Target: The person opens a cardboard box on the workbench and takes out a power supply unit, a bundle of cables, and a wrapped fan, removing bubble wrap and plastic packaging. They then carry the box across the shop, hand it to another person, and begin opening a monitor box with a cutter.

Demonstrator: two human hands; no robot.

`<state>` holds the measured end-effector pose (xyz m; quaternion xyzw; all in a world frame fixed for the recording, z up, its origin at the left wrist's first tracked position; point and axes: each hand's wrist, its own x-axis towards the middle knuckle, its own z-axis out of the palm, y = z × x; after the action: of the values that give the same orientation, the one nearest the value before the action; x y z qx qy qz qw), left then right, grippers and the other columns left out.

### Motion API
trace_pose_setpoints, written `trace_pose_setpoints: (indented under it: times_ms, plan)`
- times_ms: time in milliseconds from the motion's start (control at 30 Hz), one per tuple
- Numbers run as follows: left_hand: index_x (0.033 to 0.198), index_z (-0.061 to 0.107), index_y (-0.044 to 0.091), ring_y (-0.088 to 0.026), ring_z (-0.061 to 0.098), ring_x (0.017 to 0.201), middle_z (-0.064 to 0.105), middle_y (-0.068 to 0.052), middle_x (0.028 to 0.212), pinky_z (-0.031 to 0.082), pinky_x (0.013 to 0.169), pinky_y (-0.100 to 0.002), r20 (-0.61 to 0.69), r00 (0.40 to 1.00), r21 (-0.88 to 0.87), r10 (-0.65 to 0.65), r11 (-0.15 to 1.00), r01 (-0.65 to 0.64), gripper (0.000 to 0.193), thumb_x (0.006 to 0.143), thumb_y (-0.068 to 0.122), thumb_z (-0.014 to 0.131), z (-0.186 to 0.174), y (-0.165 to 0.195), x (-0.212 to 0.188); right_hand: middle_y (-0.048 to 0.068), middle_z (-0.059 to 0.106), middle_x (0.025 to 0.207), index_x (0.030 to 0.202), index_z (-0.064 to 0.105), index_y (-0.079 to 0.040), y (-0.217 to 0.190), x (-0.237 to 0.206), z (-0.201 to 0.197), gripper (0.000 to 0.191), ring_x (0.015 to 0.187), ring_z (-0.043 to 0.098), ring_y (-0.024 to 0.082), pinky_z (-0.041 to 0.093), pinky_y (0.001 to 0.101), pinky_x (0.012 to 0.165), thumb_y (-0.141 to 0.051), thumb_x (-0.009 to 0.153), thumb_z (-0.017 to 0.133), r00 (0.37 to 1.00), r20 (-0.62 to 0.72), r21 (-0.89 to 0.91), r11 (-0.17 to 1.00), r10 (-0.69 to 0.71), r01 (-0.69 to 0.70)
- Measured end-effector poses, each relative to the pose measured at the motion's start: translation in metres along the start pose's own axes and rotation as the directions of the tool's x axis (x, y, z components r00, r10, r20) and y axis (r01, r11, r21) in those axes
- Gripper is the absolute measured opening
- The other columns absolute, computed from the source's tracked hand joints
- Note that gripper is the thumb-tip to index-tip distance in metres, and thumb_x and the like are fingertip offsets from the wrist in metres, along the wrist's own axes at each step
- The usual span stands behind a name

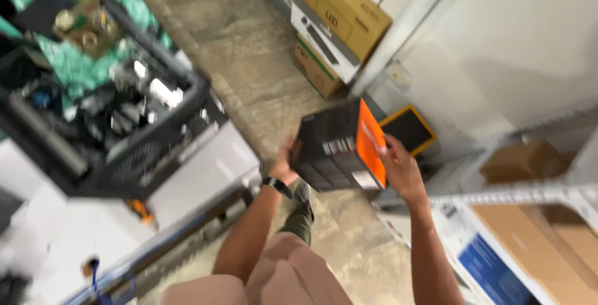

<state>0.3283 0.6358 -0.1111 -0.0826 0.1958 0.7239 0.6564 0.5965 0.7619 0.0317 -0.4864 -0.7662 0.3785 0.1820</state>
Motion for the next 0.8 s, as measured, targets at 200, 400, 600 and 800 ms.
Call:
trace_pose_setpoints:
  times_ms: [200, 400, 600, 800]
  plan:
    - [0.136, 0.057, 0.007, -0.025, 0.063, 0.112, 0.066, -0.009, 0.124, 0.05, 0.101, -0.045, 0.129, 0.987, 0.222, 0.094, 0.968, -0.121, 0.045, 0.098, 0.029, 0.068, 0.056, 0.031, 0.129, 0.013, 0.065, 0.113, 0.14, 0.058, -0.004, 0.011, 0.146, -0.003, 0.052, 0.104, 0.059, 0.02, 0.047, 0.0387, 0.095, -0.045, 0.108, 0.048, 0.999, -0.019, 0.011, 0.999, -0.034, 0.034]
    - [0.133, 0.058, 0.017, -0.012, 0.058, 0.114, 0.063, 0.002, 0.132, 0.045, 0.094, -0.033, 0.01, 0.965, 0.551, 0.26, 0.804, -0.223, 0.045, 0.092, 0.034, 0.059, 0.095, 0.125, 0.186, 0.006, 0.07, 0.115, 0.122, 0.064, 0.0, 0.004, 0.292, 0.015, 0.055, 0.104, 0.063, 0.015, 0.049, 0.0333, 0.096, -0.049, 0.107, 0.045, 0.985, 0.171, 0.497, 0.86, 0.036, -0.117]
    - [0.124, 0.059, 0.003, -0.018, 0.06, 0.107, 0.066, -0.016, 0.121, 0.051, 0.092, -0.036, 0.085, 0.854, 0.871, 0.514, 0.377, -0.314, 0.043, 0.098, 0.032, 0.077, 0.06, 0.188, 0.241, 0.009, 0.063, 0.111, 0.13, 0.054, 0.003, -0.013, 0.419, 0.086, 0.041, 0.098, 0.056, 0.018, 0.046, 0.0367, 0.084, -0.02, 0.102, 0.072, 0.947, 0.292, 0.409, 0.879, 0.13, -0.247]
    - [0.151, 0.035, 0.022, -0.021, 0.064, 0.11, 0.06, -0.008, 0.127, 0.056, 0.093, -0.041, -0.223, 0.884, 0.759, 0.411, 0.642, -0.107, 0.075, 0.09, 0.048, 0.069, 0.051, 0.272, 0.267, 0.006, 0.057, 0.144, 0.149, 0.042, -0.002, -0.062, 0.562, 0.145, 0.07, 0.131, 0.054, 0.012, 0.045, 0.0301, 0.106, -0.006, 0.087, 0.074, 0.775, 0.519, 0.585, 0.811, -0.361, -0.014]
